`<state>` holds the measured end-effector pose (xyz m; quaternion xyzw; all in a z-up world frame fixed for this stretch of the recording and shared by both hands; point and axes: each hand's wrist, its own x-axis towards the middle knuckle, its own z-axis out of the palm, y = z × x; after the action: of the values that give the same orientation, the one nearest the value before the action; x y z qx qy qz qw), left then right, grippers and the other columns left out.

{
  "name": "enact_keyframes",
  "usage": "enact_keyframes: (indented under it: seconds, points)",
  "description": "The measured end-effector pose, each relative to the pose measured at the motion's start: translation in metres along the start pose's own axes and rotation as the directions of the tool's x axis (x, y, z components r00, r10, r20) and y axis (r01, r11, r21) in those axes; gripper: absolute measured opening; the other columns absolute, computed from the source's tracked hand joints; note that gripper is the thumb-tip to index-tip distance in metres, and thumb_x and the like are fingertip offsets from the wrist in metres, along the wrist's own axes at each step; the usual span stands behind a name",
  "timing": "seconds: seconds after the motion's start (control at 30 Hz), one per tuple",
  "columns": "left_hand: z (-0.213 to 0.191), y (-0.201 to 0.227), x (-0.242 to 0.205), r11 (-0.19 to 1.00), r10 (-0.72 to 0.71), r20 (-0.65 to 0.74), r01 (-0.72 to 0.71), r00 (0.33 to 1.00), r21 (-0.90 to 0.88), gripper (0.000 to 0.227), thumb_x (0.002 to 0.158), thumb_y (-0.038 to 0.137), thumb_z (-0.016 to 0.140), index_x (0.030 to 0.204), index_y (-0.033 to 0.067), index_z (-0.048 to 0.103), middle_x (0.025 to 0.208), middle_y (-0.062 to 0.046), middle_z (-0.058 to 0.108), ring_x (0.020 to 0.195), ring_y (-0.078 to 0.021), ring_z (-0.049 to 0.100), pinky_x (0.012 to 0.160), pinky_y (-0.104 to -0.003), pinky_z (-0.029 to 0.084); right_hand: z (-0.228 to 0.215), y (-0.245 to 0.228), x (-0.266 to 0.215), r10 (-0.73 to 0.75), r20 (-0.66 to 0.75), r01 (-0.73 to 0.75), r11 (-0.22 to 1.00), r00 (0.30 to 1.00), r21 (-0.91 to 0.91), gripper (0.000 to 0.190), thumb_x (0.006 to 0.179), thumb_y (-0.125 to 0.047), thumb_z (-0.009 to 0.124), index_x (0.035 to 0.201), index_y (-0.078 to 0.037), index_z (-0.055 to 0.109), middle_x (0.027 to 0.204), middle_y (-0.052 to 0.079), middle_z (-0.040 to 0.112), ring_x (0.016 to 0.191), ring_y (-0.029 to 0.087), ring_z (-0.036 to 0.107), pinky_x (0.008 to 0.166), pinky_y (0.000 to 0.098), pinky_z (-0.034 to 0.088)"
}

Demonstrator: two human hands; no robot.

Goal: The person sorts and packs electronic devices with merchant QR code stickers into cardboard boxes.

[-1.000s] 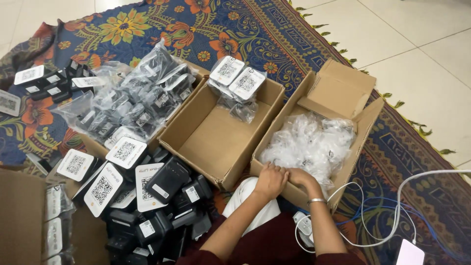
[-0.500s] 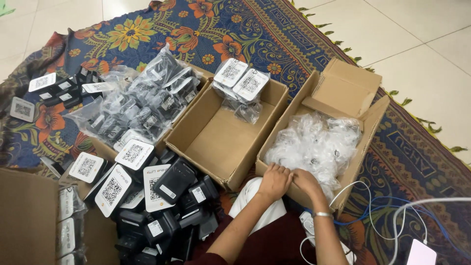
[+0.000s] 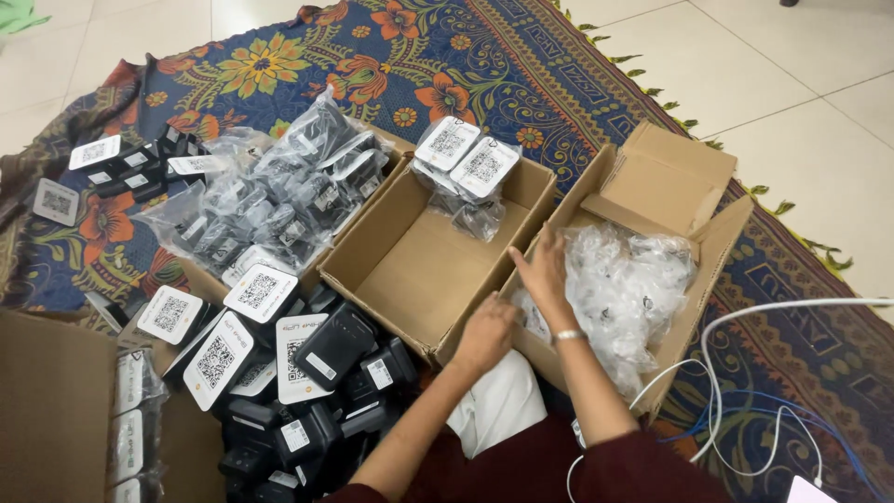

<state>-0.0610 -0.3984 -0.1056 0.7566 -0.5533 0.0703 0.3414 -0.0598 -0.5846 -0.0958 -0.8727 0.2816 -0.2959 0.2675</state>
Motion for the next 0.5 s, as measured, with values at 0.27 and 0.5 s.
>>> enact_keyframes:
  seconds: [0.27,0.5]
  points:
    - [-0.092,-0.07,0.056,0.978,-0.179,-0.105,0.189,0.978,0.089,0.019,0.09,0.002,0.057,0.107,0.0042,0.066,0.101,-0.018,0.071,0.104,-0.0367,0.064,0.091,-0.048,0.05,0.068,-0.022,0.027,0.42,0.084,-0.415,0.907,0.903,-0.072,0.092,0.089,-0.026,0.069,0.162,0.0,0.019,0.154,0.038,0.033,0.125,0.051,0.054,0.104,0.0504,0.048]
    - [-0.028,-0.156,0.142,0.962,-0.114,0.029,0.103,0.993,0.252,0.049,0.089,0.016,0.065,0.131,-0.0076,0.054,0.131,-0.026,0.061,0.116,-0.0403,0.057,0.1,-0.048,0.047,0.071,-0.019,0.023,0.369,-0.026,-0.37,0.927,0.929,-0.064,0.082,0.085,-0.019,0.069,0.156,-0.001,0.033,0.143,0.029,0.05,0.135,0.046,0.049,0.11,0.05,0.045]
